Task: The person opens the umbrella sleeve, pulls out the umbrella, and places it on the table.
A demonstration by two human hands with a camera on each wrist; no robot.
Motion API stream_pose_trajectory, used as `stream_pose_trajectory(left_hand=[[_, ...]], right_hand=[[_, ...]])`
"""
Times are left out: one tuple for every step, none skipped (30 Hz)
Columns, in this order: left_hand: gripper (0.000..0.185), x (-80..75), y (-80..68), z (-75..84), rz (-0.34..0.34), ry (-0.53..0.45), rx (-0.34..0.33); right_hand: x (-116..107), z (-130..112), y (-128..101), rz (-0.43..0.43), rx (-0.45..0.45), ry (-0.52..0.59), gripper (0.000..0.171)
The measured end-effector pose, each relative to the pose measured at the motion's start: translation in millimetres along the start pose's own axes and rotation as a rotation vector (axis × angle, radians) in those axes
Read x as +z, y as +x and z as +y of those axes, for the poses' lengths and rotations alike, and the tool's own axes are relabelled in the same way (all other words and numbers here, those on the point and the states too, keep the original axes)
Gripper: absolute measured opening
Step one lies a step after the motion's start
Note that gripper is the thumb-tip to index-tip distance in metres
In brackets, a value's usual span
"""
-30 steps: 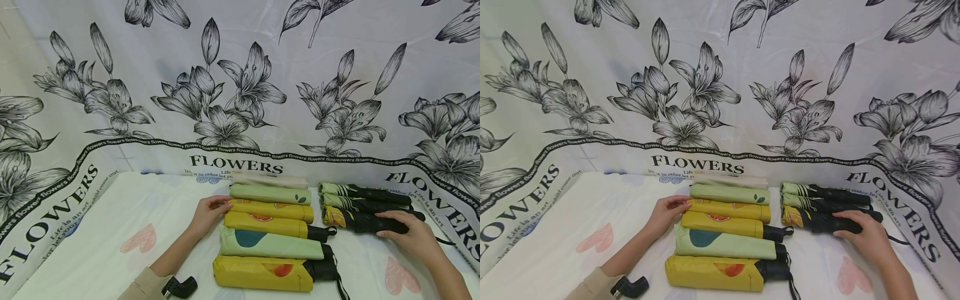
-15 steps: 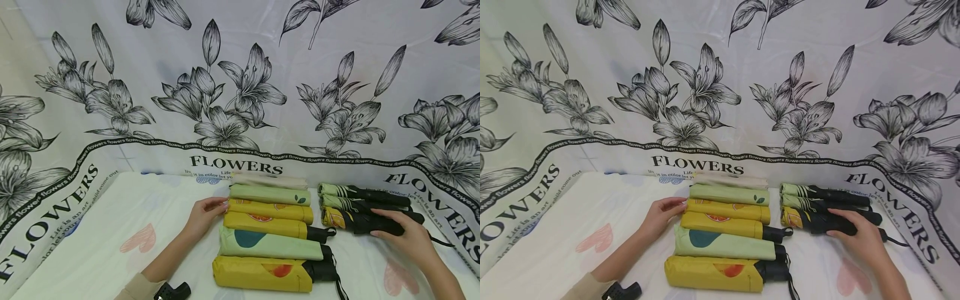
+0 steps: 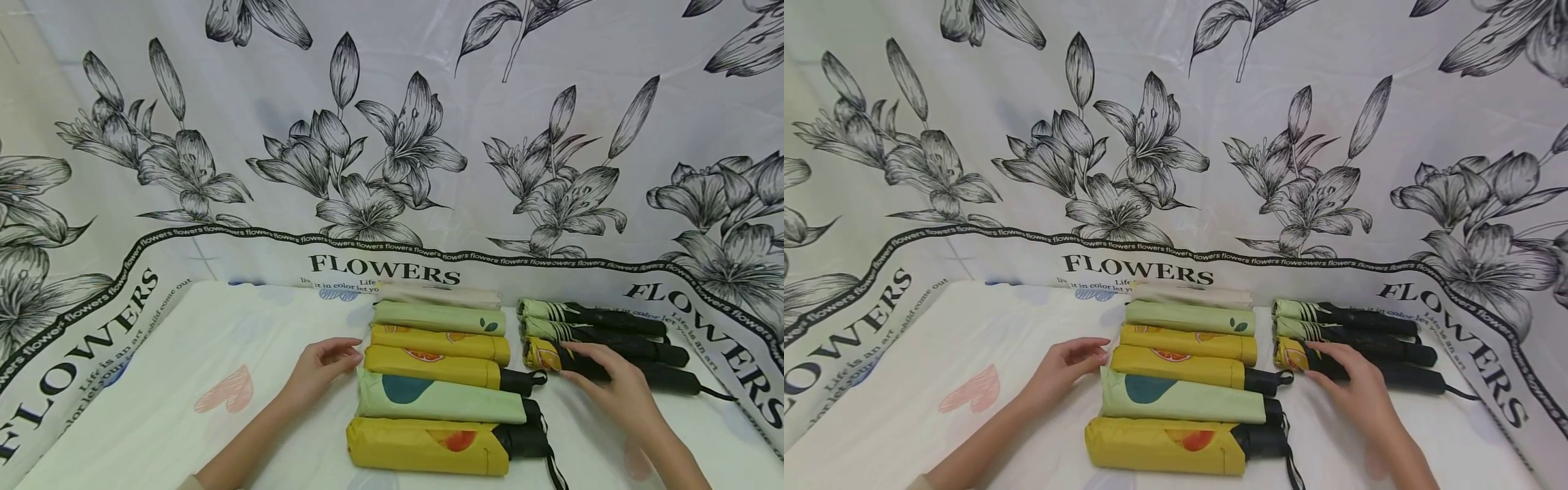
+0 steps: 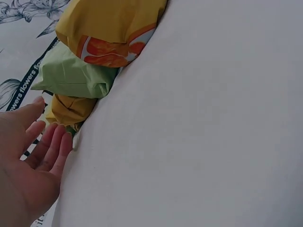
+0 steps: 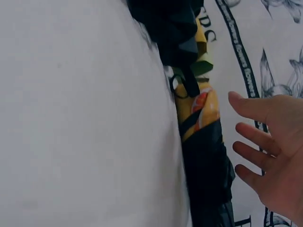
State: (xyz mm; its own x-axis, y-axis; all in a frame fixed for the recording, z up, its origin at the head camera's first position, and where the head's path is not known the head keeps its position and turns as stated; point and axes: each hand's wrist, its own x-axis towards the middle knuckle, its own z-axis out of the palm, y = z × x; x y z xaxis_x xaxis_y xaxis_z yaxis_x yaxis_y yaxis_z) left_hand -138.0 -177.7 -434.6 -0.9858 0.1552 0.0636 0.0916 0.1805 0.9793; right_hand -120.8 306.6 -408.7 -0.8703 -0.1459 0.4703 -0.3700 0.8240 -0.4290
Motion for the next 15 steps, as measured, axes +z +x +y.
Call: stream_pose_trajectory(left_hand=[[0.036, 0.5, -1.0, 0.2, -0.017, 0.002, 0.013], [0.036, 1.1, -1.5, 0.1, -0.030, 0.005, 0.024], [0.037, 1.9, -1.7, 0.1, -0.041, 0.012, 0.035], [0.037, 3.3, -1.8, 0.3, -0.051, 0.012, 0.045], [0.037, 4.5, -1.6, 0.2, -0.057, 0.017, 0.051], [0.037, 5.9, -1.2, 0.4, -0.058, 0.024, 0.056], [0.037, 7.2, -0.7, 0.4, -0.055, 0.031, 0.057], [0.037, 8.4, -0.1, 0.4, -0.050, 0.037, 0.056], [0.036, 9.5, 0.5, 0.5, -0.045, 0.039, 0.055], [0.036, 10.3, 0.9, 0.5, -0.041, 0.034, 0.050], [0.036, 10.8, 1.4, 0.3, -0.038, 0.030, 0.045], [0.036, 11.4, 1.8, 0.2, -0.038, 0.024, 0.040], [0.037, 11.8, 2.1, 0.1, -0.040, 0.013, 0.033], [0.038, 12.3, 2.4, 0.0, -0.043, 0.005, 0.029], [0.039, 12.8, 2.6, -0.2, -0.047, -0.001, 0.028]], right_hand=[[2.6, -4.3, 0.0, 0.006, -0.009, 0.006, 0.052], [5.1, -8.5, -0.1, 0.009, -0.016, 0.016, 0.051], [7.7, -12.6, -0.2, 0.009, -0.019, 0.018, 0.049], [10.2, -16.5, -0.3, 0.006, -0.021, 0.025, 0.048], [12.4, -20.6, -0.2, 0.001, -0.024, 0.038, 0.047], [14.4, -24.7, 0.1, -0.007, -0.021, 0.055, 0.045], [16.6, -28.4, 0.5, -0.013, -0.019, 0.073, 0.043], [18.8, -31.6, 0.9, -0.023, -0.018, 0.094, 0.042], [21.0, -34.6, 1.3, -0.034, -0.014, 0.115, 0.041], [23.2, -37.2, 1.8, -0.045, -0.012, 0.139, 0.040], [25.1, -39.4, 2.3, -0.058, -0.008, 0.162, 0.040], [27.2, -40.8, 2.5, -0.072, 0.001, 0.187, 0.039], [29.1, -41.8, 2.6, -0.087, 0.008, 0.211, 0.039], [30.9, -42.3, 2.4, -0.102, 0.015, 0.232, 0.039], [32.4, -42.6, 2.2, -0.112, 0.020, 0.249, 0.039]])
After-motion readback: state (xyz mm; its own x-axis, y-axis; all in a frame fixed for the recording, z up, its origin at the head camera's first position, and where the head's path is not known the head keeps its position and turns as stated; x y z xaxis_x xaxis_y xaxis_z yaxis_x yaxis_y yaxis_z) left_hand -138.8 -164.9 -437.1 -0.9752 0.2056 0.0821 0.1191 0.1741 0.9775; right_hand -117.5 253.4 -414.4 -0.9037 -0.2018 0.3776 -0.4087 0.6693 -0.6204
